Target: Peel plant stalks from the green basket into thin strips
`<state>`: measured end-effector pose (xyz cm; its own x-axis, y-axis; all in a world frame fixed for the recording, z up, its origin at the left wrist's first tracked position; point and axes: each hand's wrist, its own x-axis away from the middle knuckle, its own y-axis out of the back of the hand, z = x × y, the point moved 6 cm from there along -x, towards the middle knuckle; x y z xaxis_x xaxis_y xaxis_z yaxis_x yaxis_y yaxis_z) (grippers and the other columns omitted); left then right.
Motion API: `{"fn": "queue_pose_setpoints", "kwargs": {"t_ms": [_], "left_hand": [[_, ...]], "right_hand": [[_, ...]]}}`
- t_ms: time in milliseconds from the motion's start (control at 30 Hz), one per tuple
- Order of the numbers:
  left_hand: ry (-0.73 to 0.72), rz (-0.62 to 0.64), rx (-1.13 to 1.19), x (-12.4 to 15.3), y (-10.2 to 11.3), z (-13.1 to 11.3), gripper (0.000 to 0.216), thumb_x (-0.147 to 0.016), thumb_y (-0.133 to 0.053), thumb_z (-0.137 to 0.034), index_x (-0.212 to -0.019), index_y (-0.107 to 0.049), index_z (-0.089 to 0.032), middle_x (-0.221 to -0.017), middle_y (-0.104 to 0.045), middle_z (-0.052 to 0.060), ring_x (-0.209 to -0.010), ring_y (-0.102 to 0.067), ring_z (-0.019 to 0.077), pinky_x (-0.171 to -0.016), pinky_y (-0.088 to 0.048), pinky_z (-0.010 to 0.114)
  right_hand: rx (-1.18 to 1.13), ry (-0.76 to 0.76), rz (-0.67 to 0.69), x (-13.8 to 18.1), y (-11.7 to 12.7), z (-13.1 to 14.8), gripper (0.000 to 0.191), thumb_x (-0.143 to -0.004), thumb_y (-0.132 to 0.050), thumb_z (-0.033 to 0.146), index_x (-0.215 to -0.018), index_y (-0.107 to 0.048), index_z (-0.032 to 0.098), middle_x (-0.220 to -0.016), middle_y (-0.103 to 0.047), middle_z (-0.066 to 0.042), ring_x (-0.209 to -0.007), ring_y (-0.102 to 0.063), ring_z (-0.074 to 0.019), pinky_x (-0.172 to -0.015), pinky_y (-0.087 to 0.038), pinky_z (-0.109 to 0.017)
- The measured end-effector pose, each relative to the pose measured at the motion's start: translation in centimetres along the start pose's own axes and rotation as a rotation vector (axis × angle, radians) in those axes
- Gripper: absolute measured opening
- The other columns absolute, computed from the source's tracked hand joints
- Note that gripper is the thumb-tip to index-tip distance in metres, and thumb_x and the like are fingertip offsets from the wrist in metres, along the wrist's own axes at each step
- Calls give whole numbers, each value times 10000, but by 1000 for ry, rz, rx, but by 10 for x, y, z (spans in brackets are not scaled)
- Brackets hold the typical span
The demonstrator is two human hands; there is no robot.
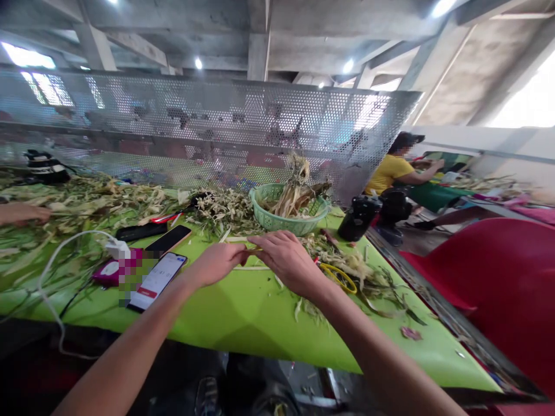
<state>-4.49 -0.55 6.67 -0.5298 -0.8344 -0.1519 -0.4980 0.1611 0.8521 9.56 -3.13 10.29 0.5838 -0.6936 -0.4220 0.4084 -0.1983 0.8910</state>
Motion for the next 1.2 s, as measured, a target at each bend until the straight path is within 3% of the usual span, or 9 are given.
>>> {"fn": "queue_pose_setpoints", "kwargs": {"t_ms": [200,433,600,700,767,867,1000,1100,1200], "left_hand": [[-53,36,199,25,4,21,379,-906,-430,-486,-791,-649,-199,-660,-601,14,-600,-507,151,-576,-292,257],[214,-330,881,54,-1,82,463,-862,-442,-604,-861,-571,-159,-690,-529,-5,-590,-504,117,-583,-409,248],[191,-161,1111,56,-46,43,501,-874,-458,-583,-1094,-612,-160,-1075,-650,103,-1019,-598,208,-856,-450,327],[137,-186,1208,47,-63,8,474,-869,-497,-555,-1126,-623,-178,-1168,-638,91,-1162,-533,209,-999,-370,331],[145,-217,1289,40,-69,-7,484,-860,-511,-553,-1140,-613,-171,-1130,-650,93,-1107,-556,205,-960,-395,321],[286,-315,1449,35,-76,-9,485,-832,-522,-572,-1035,-612,-141,-943,-672,90,-818,-608,179,-709,-451,287],[333,-359,1519,38,-77,-1,424,-810,-556,-549,-867,-603,-132,-731,-612,37,-635,-549,127,-627,-428,260],[274,-389,1486,43,-75,4,416,-802,-586,-531,-809,-617,-116,-648,-528,7,-640,-524,113,-658,-431,251],[238,-256,1535,45,-83,-4,453,-782,-591,-574,-808,-614,-122,-556,-379,-46,-532,-417,95,-574,-418,254]], "right_hand": [[-279,-242,171,21,-33,-18,404,-970,-382,466,-790,-626,199,-678,-580,4,-616,-511,-143,-593,-362,-253],[-547,-499,-36,50,-36,-37,432,-907,-453,541,-682,-574,193,-672,-531,3,-676,-470,-158,-660,-353,-272],[-856,-714,-185,64,-62,-27,421,-853,-531,577,-679,-566,195,-590,-425,26,-551,-343,-126,-525,-263,-256],[-1058,-792,-244,63,-84,-6,400,-811,-590,580,-682,-569,202,-573,-393,34,-505,-287,-114,-482,-205,-253],[-1158,-818,-261,63,-99,8,389,-781,-627,581,-691,-575,205,-580,-415,30,-491,-278,-110,-466,-190,-251],[-1222,-816,-190,64,-111,25,411,-778,-614,608,-688,-569,210,-537,-415,39,-467,-292,-108,-452,-215,-243],[-1012,-661,94,63,-93,30,425,-790,-602,608,-692,-616,195,-624,-560,-11,-598,-488,-162,-556,-375,-273],[-773,-610,-27,57,-56,12,361,-802,-627,545,-709,-646,196,-701,-600,-20,-698,-527,-181,-636,-411,-281],[-814,-616,-199,47,-36,0,310,-797,-657,495,-910,-682,208,-844,-654,-33,-777,-556,-178,-700,-437,-275]]}}
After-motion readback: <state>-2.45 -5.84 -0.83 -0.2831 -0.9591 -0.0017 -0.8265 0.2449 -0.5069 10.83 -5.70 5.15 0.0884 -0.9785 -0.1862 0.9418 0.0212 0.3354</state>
